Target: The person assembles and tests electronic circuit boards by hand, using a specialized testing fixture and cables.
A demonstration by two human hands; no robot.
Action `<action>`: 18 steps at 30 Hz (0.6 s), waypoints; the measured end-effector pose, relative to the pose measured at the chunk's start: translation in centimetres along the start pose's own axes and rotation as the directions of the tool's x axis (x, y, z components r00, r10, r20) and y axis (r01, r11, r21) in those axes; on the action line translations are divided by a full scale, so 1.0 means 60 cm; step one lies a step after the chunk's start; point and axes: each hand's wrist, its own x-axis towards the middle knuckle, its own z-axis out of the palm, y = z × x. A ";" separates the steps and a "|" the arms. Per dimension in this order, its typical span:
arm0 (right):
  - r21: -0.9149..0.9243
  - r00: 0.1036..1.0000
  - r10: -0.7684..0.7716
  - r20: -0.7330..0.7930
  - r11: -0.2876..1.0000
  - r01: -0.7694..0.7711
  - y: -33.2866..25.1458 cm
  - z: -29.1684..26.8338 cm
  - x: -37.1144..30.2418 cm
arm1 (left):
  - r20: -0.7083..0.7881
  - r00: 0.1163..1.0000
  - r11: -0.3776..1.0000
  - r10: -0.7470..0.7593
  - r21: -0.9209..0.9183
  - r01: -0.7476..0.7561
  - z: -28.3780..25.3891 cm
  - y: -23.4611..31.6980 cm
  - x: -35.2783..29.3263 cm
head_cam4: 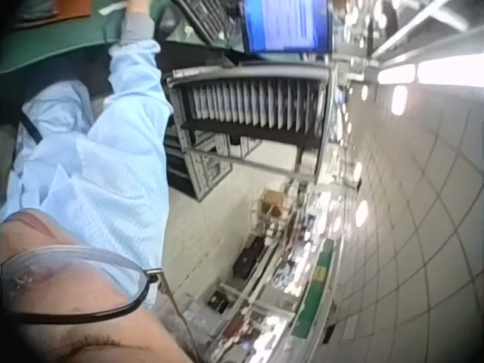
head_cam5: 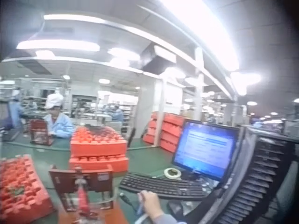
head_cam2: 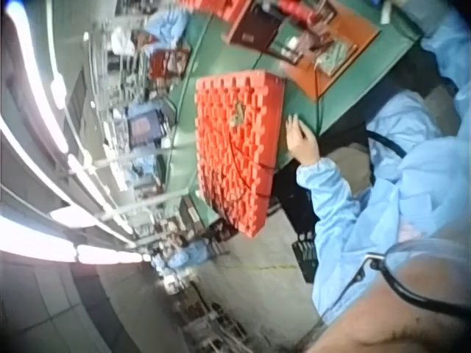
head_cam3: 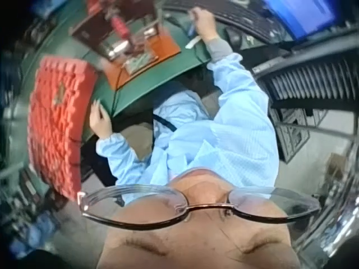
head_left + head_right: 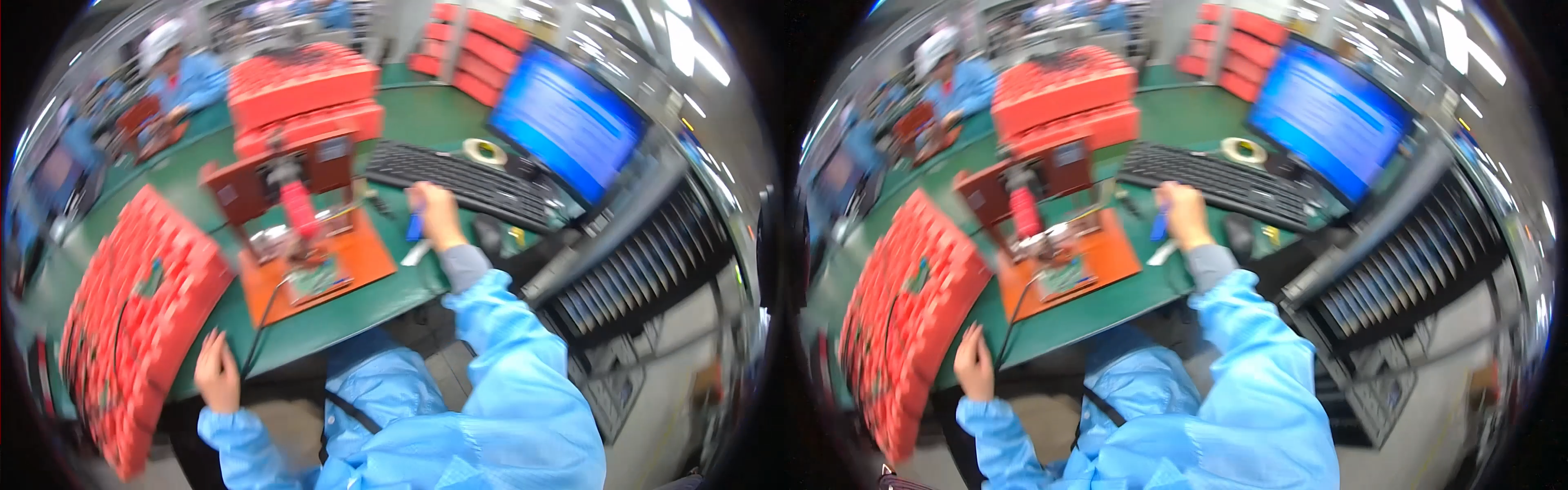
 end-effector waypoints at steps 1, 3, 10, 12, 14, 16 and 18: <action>0.074 0.966 0.211 0.150 0.972 -0.224 -0.007 -0.007 0.001 | -0.001 1.000 1.000 -0.023 -0.015 0.023 -0.006 0.010 0.004; 0.123 0.951 0.272 0.148 0.949 -0.291 0.001 -0.030 -0.001 | -0.019 0.999 0.998 0.044 -0.034 -0.045 -0.005 0.019 0.024; 0.103 0.958 0.261 0.121 0.956 -0.274 0.060 -0.027 -0.008 | -0.128 0.985 0.982 0.116 -0.137 -0.133 -0.053 0.080 0.041; 0.121 0.963 0.243 0.118 0.959 -0.257 0.021 -0.023 -0.004 | -0.127 0.956 0.964 0.265 0.017 -0.265 -0.148 0.147 0.051; 0.080 0.979 0.185 0.087 0.978 -0.191 0.022 -0.031 -0.004 | -0.197 0.861 0.883 0.468 0.070 -0.464 -0.227 0.210 0.057; 0.079 0.969 0.228 0.095 0.969 -0.235 0.011 -0.035 -0.005 | -0.227 0.782 0.803 0.581 0.002 -0.596 -0.301 0.273 0.054; 0.064 0.985 0.163 0.062 0.984 -0.166 0.031 -0.031 -0.007 | -0.170 0.784 0.799 0.597 0.042 -0.600 -0.352 0.322 0.059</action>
